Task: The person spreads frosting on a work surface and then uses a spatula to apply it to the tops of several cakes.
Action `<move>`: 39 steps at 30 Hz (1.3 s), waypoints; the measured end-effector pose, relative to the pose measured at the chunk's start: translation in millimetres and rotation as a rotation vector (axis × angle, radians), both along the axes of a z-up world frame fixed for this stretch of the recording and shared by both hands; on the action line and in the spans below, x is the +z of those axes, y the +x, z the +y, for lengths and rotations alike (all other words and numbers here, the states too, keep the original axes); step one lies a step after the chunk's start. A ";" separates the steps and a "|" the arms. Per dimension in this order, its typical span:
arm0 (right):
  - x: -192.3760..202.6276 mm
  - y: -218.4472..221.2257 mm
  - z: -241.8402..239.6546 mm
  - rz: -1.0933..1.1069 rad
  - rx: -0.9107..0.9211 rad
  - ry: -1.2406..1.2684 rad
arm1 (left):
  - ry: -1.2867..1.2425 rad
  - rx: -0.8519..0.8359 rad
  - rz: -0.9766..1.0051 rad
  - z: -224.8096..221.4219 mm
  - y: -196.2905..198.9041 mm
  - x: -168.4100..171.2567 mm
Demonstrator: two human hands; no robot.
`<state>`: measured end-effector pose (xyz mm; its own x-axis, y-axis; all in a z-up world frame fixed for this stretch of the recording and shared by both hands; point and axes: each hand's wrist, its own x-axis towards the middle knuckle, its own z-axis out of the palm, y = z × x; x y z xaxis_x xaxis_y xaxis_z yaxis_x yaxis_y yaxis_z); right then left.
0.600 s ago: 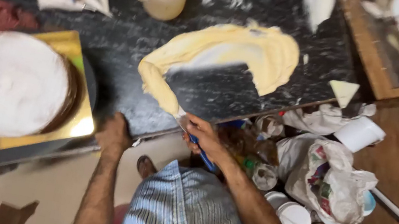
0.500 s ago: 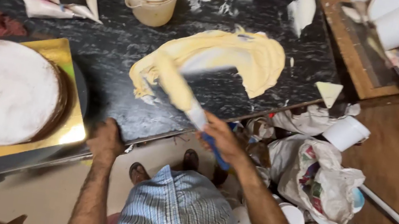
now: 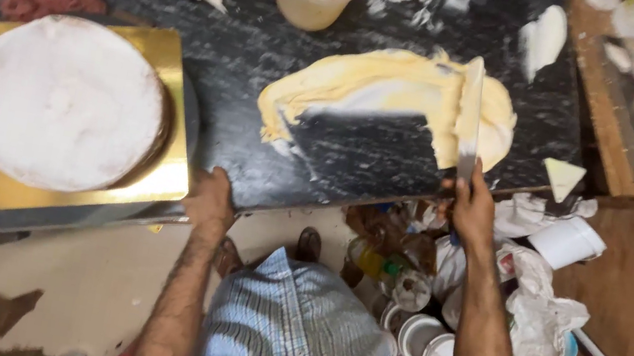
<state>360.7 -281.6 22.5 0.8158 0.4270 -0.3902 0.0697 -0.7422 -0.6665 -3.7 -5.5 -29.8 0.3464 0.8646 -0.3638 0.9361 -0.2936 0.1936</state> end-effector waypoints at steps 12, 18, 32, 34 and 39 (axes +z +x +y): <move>-42.6 -103.2 143.3 -0.248 0.540 -0.244 | -0.037 -0.048 -0.053 -0.1 -4.1 17.0; -9.3 -158.6 66.1 0.556 0.446 0.063 | -0.030 -0.098 0.035 4.7 -7.2 2.6; -13.7 4.0 -69.6 -0.637 0.175 -0.129 | -0.070 -0.148 0.086 -2.6 -8.0 33.2; -15.8 12.4 -53.5 -0.559 0.103 -0.064 | -0.034 -0.143 0.056 7.1 -1.9 33.2; -50.1 -114.0 12.5 -0.571 0.246 -0.447 | -0.041 -0.104 0.024 2.7 -7.9 20.5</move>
<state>246.7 -269.0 -27.6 0.8445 0.5229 -0.1153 0.5112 -0.8514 -0.1175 -11.6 -2.7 -9.3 0.4243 0.8084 -0.4079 0.9055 -0.3819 0.1850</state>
